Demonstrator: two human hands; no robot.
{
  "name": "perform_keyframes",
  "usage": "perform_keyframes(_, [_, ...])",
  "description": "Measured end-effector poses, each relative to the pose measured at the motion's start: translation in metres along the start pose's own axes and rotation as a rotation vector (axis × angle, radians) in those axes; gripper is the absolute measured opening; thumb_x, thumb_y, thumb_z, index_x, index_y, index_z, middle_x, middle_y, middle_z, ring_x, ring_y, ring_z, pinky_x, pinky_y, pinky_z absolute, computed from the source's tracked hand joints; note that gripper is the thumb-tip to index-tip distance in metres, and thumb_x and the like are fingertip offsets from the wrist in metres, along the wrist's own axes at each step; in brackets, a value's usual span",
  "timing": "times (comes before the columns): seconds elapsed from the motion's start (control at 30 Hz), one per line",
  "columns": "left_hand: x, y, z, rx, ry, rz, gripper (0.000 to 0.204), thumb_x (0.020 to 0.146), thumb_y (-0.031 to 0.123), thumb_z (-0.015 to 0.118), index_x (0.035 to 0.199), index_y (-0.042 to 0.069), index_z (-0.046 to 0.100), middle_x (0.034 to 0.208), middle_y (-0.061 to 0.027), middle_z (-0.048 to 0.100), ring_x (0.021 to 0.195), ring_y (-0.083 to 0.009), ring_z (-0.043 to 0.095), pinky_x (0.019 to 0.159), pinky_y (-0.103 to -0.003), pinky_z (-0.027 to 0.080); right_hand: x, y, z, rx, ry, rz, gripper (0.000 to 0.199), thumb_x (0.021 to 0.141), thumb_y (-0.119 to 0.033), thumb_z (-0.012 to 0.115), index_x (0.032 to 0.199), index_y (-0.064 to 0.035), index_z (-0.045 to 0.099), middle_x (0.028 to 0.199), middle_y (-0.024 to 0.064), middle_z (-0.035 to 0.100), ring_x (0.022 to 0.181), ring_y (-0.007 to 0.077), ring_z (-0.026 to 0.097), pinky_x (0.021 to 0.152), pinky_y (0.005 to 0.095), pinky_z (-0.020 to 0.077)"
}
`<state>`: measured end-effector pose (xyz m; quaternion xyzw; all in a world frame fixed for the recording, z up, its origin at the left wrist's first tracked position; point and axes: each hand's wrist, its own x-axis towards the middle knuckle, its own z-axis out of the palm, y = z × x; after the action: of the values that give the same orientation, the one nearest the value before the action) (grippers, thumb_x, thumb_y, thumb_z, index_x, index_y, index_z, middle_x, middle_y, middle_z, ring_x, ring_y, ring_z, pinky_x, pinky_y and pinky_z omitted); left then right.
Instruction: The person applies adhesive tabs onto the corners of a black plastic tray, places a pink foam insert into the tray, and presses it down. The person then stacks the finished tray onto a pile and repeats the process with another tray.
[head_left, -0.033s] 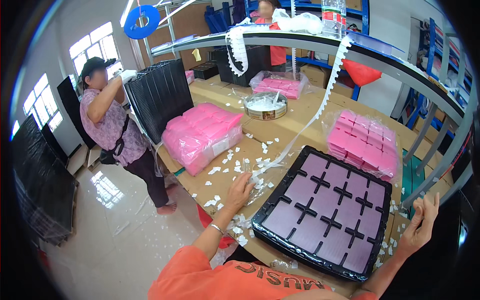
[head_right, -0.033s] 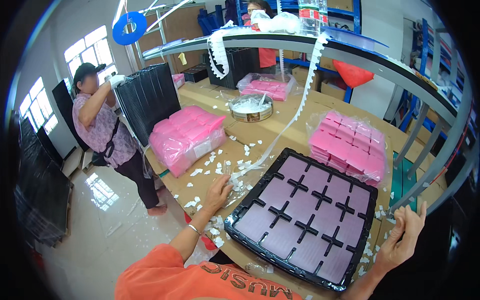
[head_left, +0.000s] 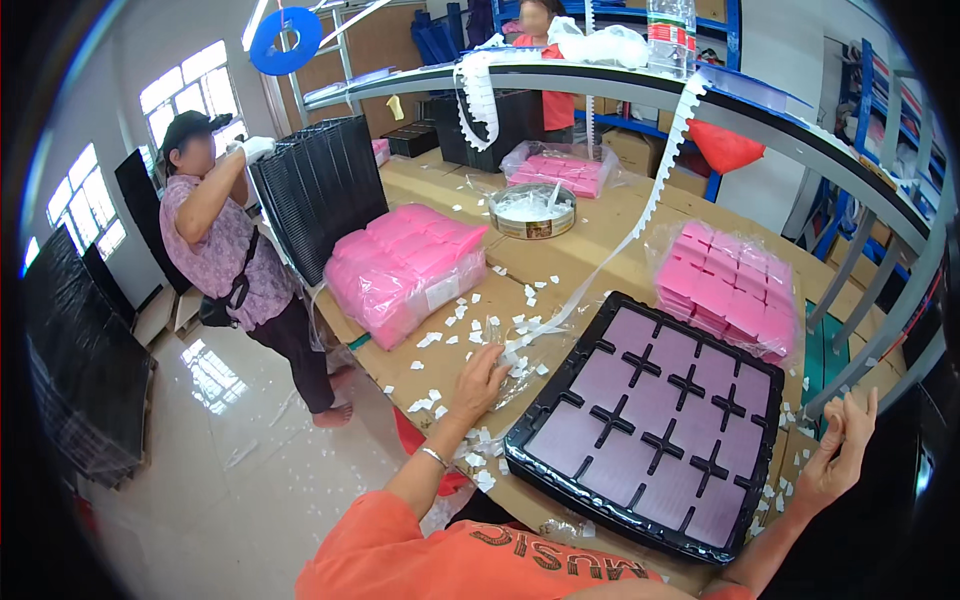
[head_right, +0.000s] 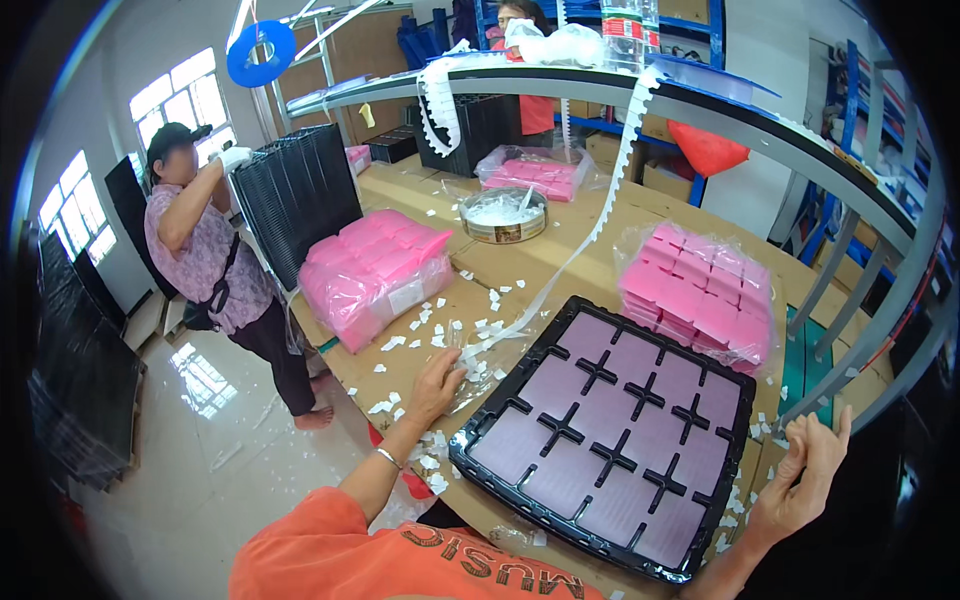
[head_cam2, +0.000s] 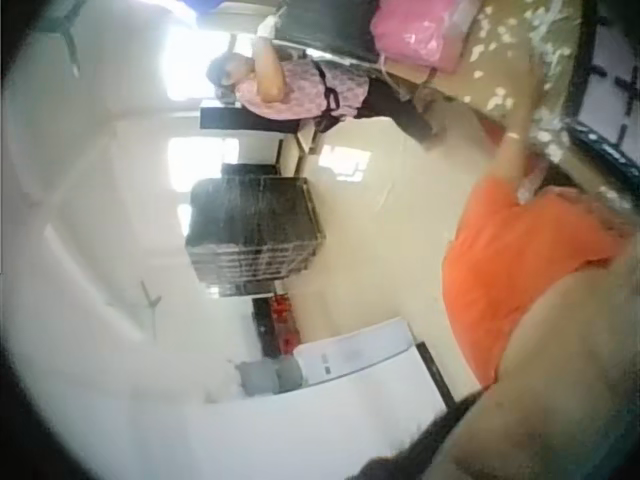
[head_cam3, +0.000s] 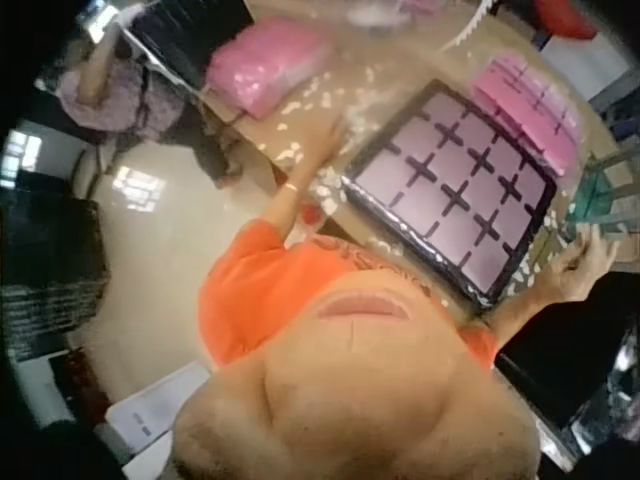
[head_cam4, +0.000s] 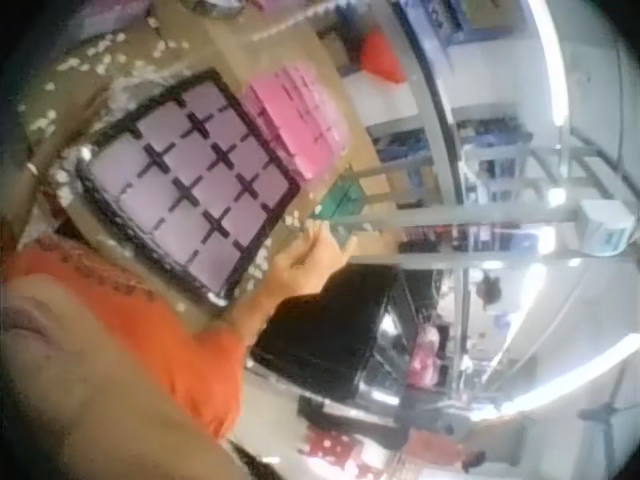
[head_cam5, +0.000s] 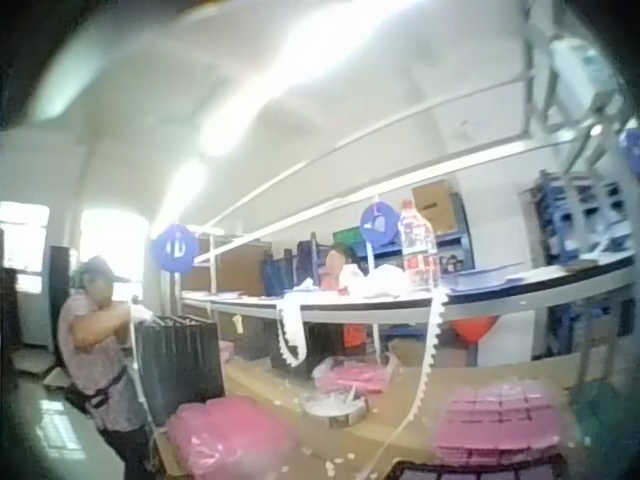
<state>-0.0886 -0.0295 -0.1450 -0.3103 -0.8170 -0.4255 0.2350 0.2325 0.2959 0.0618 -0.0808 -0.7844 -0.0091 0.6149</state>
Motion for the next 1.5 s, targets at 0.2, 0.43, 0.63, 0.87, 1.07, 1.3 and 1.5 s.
perform_keyframes(0.2, [0.003,0.004,-0.007,0.006,0.018,-0.004,0.033,0.087,0.017,0.065,0.115,0.001,0.059,0.117,-0.0189,0.061,0.107,-0.0359,0.059,0.090,-0.040,0.048,0.002,-0.006,0.003,-0.068,-0.012,-0.076,0.014,0.093,0.000,0.055,0.105,0.0045,0.062,0.081,0.0096,0.062,0.081,0.0232,0.061,0.106,0.0578,0.0380])
perform_keyframes(0.43, [-0.001,0.006,-0.006,0.032,0.019,-0.011,0.032,0.086,0.017,0.066,0.113,0.000,0.060,0.116,-0.0177,0.061,0.104,-0.0353,0.060,0.088,-0.040,0.049,0.002,-0.007,0.004,-0.119,-0.029,-0.083,0.015,0.093,0.000,0.056,0.105,0.0027,0.063,0.082,0.0092,0.062,0.082,0.0234,0.061,0.106,0.0580,0.0382])
perform_keyframes(0.63, [0.001,0.002,-0.003,0.021,0.024,0.008,0.032,0.086,0.017,0.066,0.113,0.001,0.060,0.116,-0.0175,0.061,0.104,-0.0353,0.060,0.088,-0.040,0.049,0.000,-0.003,0.007,-0.139,-0.040,-0.092,0.014,0.092,0.001,0.056,0.104,0.0025,0.063,0.082,0.0093,0.062,0.082,0.0240,0.061,0.105,0.0586,0.0390])
perform_keyframes(0.87, [0.008,0.020,-0.017,0.064,0.029,0.007,0.036,0.084,0.013,0.067,0.116,0.000,0.058,0.119,-0.0198,0.059,0.107,-0.0368,0.058,0.092,-0.041,0.048,0.004,-0.004,0.007,-0.132,-0.074,-0.104,0.014,0.091,0.002,0.057,0.104,0.0035,0.062,0.084,0.0097,0.062,0.084,0.0247,0.060,0.104,0.0585,0.0397])
perform_keyframes(1.07, [0.203,0.115,-0.090,0.414,0.541,0.600,0.062,0.084,0.008,0.063,0.141,-0.002,0.041,0.147,-0.0201,0.039,0.141,-0.0381,0.029,0.115,-0.050,0.021,0.000,0.004,0.000,-0.203,-0.031,-0.096,0.014,0.091,0.004,0.057,0.104,0.0042,0.061,0.083,0.0109,0.060,0.084,0.0258,0.060,0.104,0.0592,0.0397])
perform_keyframes(1.3, [0.417,0.139,-0.198,1.413,0.477,0.646,0.059,0.082,0.008,0.059,0.139,0.012,0.045,0.140,-0.0113,0.047,0.132,-0.0328,0.040,0.105,-0.053,0.033,-0.001,-0.003,0.001,-0.137,-0.021,-0.161,0.015,0.090,0.004,0.057,0.105,0.0041,0.061,0.086,0.0114,0.060,0.083,0.0263,0.060,0.104,0.0610,0.0379])
perform_keyframes(1.5, [0.322,0.105,-0.105,1.018,0.334,0.936,0.050,0.077,0.009,0.060,0.126,0.006,0.053,0.121,-0.0130,0.055,0.113,-0.0304,0.053,0.097,-0.051,0.039,0.003,-0.004,-0.008,-0.205,-0.045,-0.131,0.017,0.089,0.006,0.056,0.106,0.0047,0.060,0.085,0.0126,0.060,0.082,0.0267,0.059,0.104,0.0609,0.0382])
